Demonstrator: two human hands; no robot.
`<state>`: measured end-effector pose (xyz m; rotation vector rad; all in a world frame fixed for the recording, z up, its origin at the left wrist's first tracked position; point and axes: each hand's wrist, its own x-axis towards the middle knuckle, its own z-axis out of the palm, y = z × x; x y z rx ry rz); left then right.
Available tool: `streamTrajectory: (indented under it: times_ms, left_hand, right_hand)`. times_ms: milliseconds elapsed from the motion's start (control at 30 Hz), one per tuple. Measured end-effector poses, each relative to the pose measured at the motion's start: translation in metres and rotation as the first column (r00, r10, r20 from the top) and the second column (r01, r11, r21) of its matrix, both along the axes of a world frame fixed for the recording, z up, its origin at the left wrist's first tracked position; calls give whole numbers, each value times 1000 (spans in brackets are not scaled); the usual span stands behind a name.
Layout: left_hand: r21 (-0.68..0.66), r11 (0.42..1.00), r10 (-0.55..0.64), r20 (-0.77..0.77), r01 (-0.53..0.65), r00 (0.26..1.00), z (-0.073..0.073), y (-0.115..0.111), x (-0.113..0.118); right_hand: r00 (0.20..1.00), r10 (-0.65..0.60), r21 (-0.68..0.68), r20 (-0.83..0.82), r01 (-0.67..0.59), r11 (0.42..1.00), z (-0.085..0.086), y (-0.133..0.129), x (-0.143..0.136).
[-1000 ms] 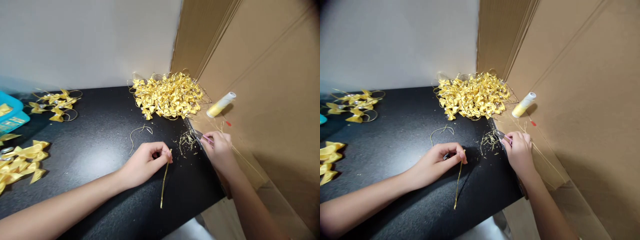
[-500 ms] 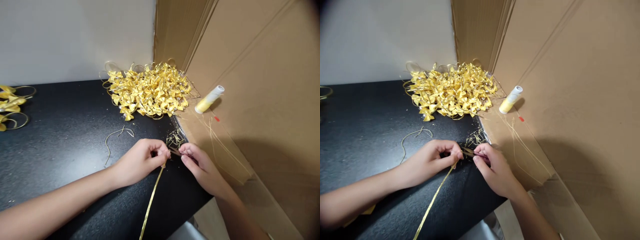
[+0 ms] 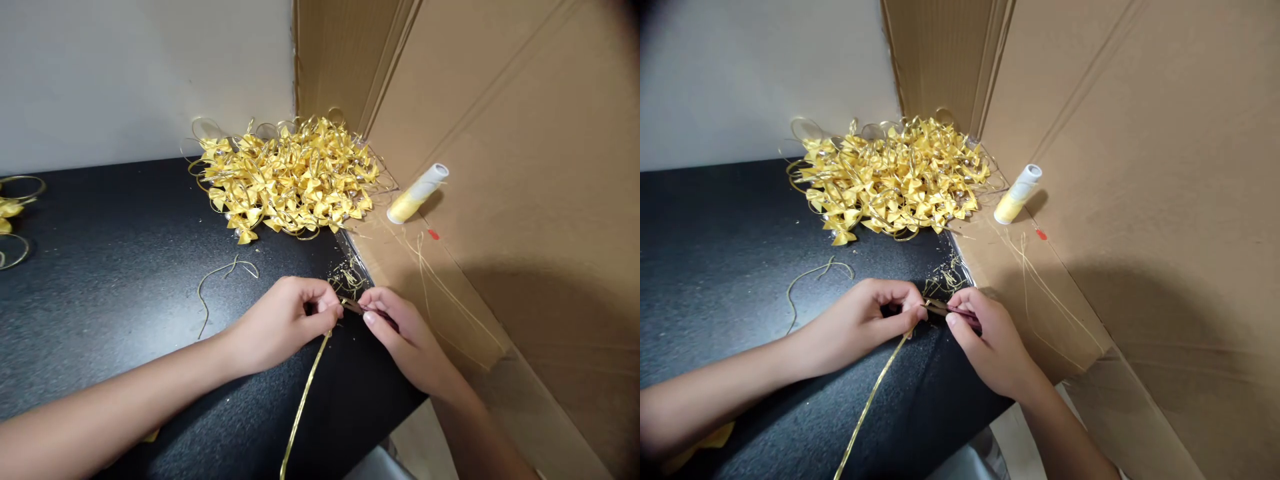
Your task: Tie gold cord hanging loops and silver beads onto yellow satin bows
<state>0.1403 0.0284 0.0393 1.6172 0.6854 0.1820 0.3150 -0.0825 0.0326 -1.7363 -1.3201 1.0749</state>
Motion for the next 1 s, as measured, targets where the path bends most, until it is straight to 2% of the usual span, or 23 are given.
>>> streamTrajectory:
  times_ms: [267,1000]
  left_hand:
    - [-13,1000,-23,-34,23,999,0,0,5]
    - [-36,999,-33,-63,31,997,2,3,8]
  right_hand:
    - [999,-25,0,32,25,1000,-5,0,2]
    - [997,-78,-3,-31,78,997,-10,-2,4]
